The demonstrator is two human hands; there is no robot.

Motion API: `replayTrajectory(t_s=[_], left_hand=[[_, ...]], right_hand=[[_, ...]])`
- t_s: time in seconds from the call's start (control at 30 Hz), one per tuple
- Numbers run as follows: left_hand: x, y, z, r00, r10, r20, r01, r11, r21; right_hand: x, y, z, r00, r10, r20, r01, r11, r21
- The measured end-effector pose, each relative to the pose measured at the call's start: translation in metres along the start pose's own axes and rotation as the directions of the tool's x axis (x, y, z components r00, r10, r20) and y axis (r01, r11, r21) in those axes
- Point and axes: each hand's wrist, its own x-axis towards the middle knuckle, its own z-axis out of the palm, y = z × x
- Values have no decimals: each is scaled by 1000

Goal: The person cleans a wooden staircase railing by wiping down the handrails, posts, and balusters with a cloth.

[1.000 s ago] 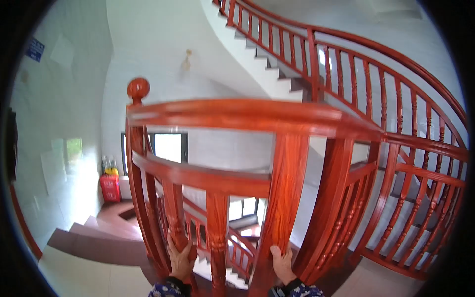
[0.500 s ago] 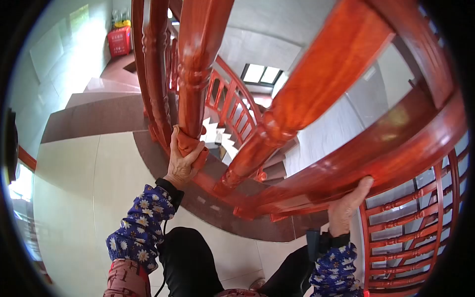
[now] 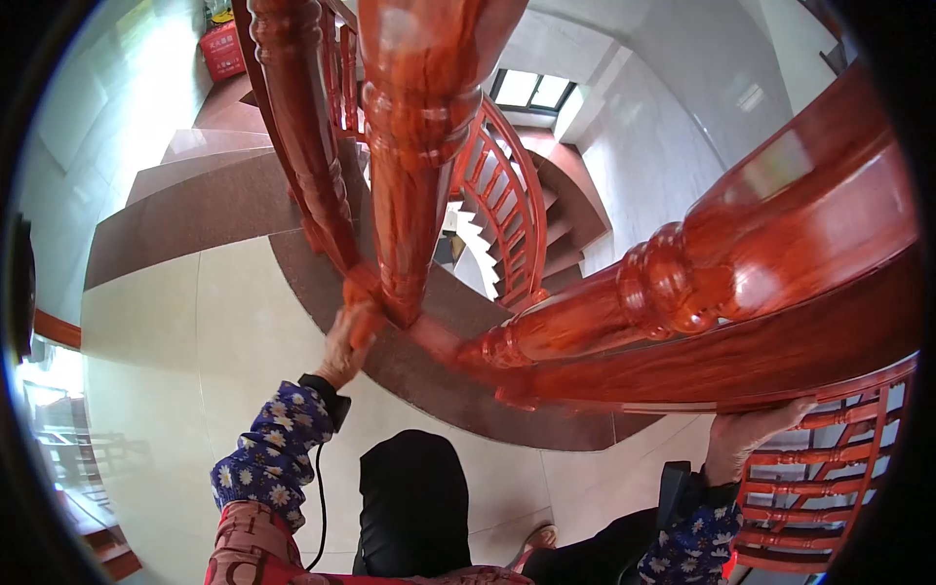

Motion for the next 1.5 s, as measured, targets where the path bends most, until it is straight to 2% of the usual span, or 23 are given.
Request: replayTrajectory(t_s=[0.07,0.17,0.23,0.27,0.33,0.37,0.43,0.47,0.53,0.57,0.63,0.67,0.73,0.77,0.87,0.93,1.0,1.07,1.1,1.2,1.27,1.4,1.5], left_hand=[[27,9,-27,976,109,-190,-119,992,-40],[73,23,-44,967,214,-140,-213,977,21],[92,19,-36,961,267,74,-271,848,456],[93,16,-32,960,269,84,-277,850,448],[92,9,-23,978,36,208,-137,858,496],[91,3,-16,975,37,219,-143,858,493],[77,-4,-8,989,142,39,-145,900,412],[70,-4,-8,989,142,48,-149,896,418],[54,0,-4,959,268,-92,-229,924,305],[44,1,-3,959,271,-83,-233,921,312],[17,5,-1,998,61,-31,-59,997,53],[0,6,6,998,61,-28,-59,996,60],[-25,13,22,962,221,159,-215,975,-53],[-24,17,27,961,223,166,-218,975,-52],[-19,38,42,967,211,142,-202,976,-78],[-7,54,41,992,26,121,-16,996,-90],[-2,63,39,992,81,94,-74,994,-78],[8,82,33,981,192,-10,-192,974,-117],[14,91,31,982,190,2,-189,975,-120],[39,98,46,961,265,80,-262,964,-45],[47,84,68,912,280,300,-383,844,375],[45,77,73,893,183,411,-349,859,374],[26,74,62,874,273,401,-417,845,335]], right_hand=[[-1,-5,7,998,27,-48,-26,999,29],[-8,-13,27,993,40,-108,-33,997,64],[-7,-12,22,994,53,-92,-48,997,55],[-6,-10,19,994,52,-99,-48,998,44],[-3,-10,19,989,95,-114,-83,990,111],[1,-4,9,999,33,-23,-33,999,23],[2,-5,5,998,65,-15,-64,998,21],[3,-6,5,996,88,-4,-87,996,31],[4,-5,6,999,31,-29,-32,999,-27],[6,-4,3,1000,12,-19,-13,1000,-15],[1,-7,2,1000,2,-14,-3,1000,-30],[1,-4,0,1000,8,-19,-9,1000,-27],[4,2,-6,1000,-26,16,25,999,36],[4,3,-7,1000,-24,9,23,999,34],[5,3,-7,999,7,-41,-6,999,43],[5,-1,-4,1000,-1,27,3,997,-78],[5,-3,-2,1000,-30,8,30,993,-116],[7,-2,-6,997,-63,39,67,994,-88],[7,-2,-8,998,-58,33,61,993,-98],[12,1,-13,998,-44,36,42,998,41],[15,2,-14,994,-82,65,79,996,52],[12,1,-13,997,-55,53,52,996,67],[12,-2,-8,993,-102,62,99,994,41]])
